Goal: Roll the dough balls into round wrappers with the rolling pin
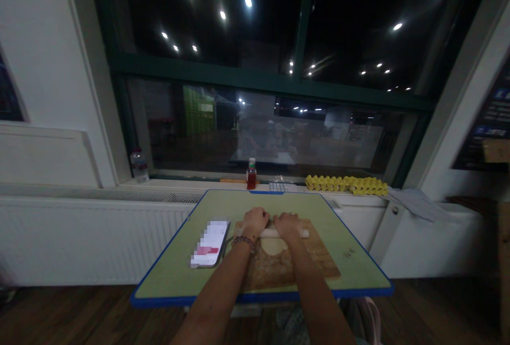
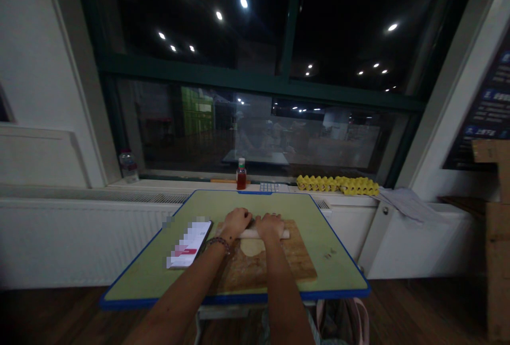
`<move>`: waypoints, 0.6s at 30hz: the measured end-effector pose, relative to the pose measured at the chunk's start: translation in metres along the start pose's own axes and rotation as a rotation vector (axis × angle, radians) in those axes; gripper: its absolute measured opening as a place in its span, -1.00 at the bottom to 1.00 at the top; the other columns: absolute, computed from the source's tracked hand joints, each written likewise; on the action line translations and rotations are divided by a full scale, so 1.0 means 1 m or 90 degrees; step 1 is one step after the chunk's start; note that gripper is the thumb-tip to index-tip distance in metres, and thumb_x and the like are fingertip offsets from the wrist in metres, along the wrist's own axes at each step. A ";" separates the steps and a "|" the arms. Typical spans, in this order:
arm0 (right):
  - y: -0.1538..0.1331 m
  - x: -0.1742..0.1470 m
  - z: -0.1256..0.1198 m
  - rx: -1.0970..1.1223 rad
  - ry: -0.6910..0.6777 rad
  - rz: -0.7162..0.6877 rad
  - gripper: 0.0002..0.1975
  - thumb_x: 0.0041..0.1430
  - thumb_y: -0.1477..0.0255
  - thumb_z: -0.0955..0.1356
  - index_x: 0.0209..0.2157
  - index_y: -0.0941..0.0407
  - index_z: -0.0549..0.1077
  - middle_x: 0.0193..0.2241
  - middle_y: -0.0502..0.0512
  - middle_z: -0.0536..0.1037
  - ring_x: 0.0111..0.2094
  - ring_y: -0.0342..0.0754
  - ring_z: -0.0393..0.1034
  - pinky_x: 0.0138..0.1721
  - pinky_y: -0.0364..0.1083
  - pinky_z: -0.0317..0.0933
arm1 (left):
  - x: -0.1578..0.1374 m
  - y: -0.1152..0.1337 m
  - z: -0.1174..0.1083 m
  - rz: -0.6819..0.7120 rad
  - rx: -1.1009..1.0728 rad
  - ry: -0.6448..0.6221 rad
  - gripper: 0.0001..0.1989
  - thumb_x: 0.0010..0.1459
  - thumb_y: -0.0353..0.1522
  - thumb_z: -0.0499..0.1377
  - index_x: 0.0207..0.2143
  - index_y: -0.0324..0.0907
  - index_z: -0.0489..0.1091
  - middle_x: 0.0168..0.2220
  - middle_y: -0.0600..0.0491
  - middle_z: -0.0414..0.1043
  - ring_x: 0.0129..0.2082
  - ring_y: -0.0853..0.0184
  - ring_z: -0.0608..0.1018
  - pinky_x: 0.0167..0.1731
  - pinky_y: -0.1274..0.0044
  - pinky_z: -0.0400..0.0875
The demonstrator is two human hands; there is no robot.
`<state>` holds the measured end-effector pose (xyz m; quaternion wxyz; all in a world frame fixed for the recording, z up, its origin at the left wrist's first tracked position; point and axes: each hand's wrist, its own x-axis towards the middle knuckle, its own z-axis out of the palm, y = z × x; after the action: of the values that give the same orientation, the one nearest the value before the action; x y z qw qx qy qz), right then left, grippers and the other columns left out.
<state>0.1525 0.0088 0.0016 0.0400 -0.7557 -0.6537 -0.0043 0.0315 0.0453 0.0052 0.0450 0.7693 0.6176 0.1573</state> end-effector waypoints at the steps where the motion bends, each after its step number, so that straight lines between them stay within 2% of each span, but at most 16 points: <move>1: 0.000 0.000 0.000 0.000 0.006 0.003 -0.53 0.35 0.24 0.06 0.00 0.11 0.45 0.03 0.35 0.46 0.10 0.16 0.29 0.04 0.12 0.06 | 0.000 0.000 0.001 0.001 -0.001 0.000 -0.64 0.24 -0.26 -0.03 -0.22 -0.18 0.54 -0.16 -0.11 0.57 -0.15 0.24 0.58 -0.20 0.54 0.37; 18: -0.002 0.000 0.004 0.007 0.056 0.029 -0.49 0.34 0.24 0.05 -0.03 0.18 0.48 -0.02 0.39 0.50 0.06 0.16 0.33 -0.01 0.10 0.12 | -0.001 0.000 0.001 0.006 0.000 0.018 -0.65 0.23 -0.28 -0.03 -0.25 -0.20 0.53 -0.18 -0.13 0.57 -0.17 0.23 0.58 -0.23 0.52 0.38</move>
<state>0.1507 0.0096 -0.0023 0.0728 -0.7693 -0.6339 -0.0334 0.0316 0.0448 0.0036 0.0357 0.7698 0.6146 0.1685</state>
